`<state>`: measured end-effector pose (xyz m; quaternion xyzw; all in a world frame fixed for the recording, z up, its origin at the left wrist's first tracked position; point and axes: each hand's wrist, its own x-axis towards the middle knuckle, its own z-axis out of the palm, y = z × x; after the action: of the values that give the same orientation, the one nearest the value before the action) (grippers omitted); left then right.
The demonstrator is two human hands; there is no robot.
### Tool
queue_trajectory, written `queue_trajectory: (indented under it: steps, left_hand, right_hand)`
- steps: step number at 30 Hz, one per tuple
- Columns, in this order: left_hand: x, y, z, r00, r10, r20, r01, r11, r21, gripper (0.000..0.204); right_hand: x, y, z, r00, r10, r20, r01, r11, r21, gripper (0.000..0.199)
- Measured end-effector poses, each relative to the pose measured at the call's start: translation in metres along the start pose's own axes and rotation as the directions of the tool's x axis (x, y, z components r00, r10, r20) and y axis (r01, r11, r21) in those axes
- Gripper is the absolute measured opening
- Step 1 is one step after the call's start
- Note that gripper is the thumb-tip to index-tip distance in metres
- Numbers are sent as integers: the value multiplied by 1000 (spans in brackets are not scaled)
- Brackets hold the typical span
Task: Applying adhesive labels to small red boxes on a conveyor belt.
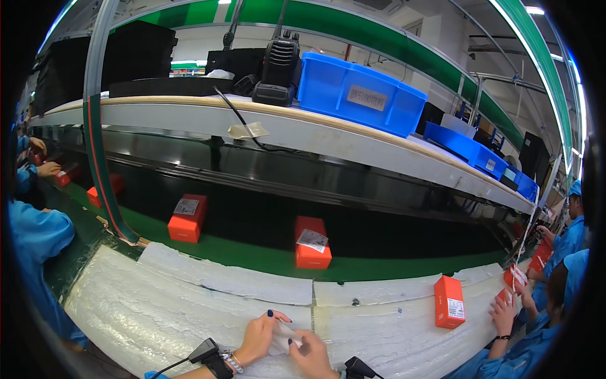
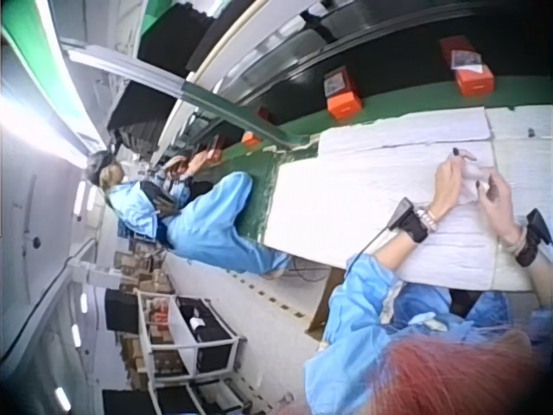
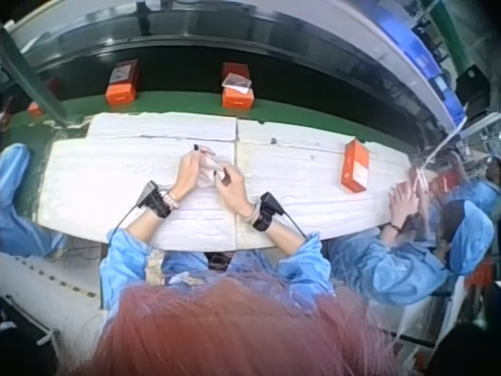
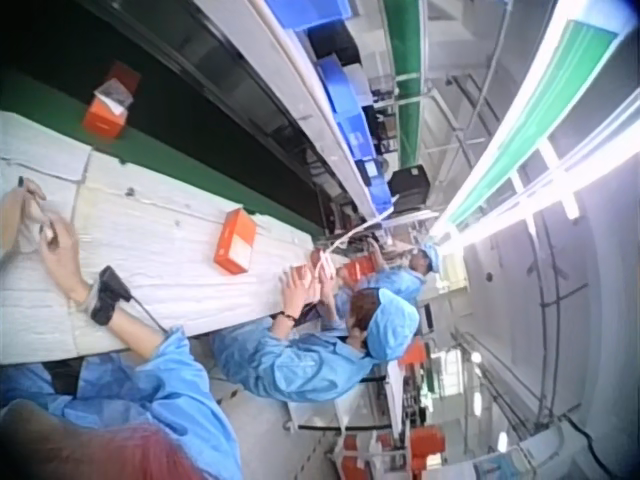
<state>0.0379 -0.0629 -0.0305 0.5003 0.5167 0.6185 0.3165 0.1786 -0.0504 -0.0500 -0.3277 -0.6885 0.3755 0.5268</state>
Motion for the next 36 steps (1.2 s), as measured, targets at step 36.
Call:
queue_trajectory:
  steps: [36]
  left_hand:
    - [27,-3,-29,929,-220,-299,105,929,-356,15]
  right_hand:
    - [191,31,-38,790,-477,384,578,374,-725,33]
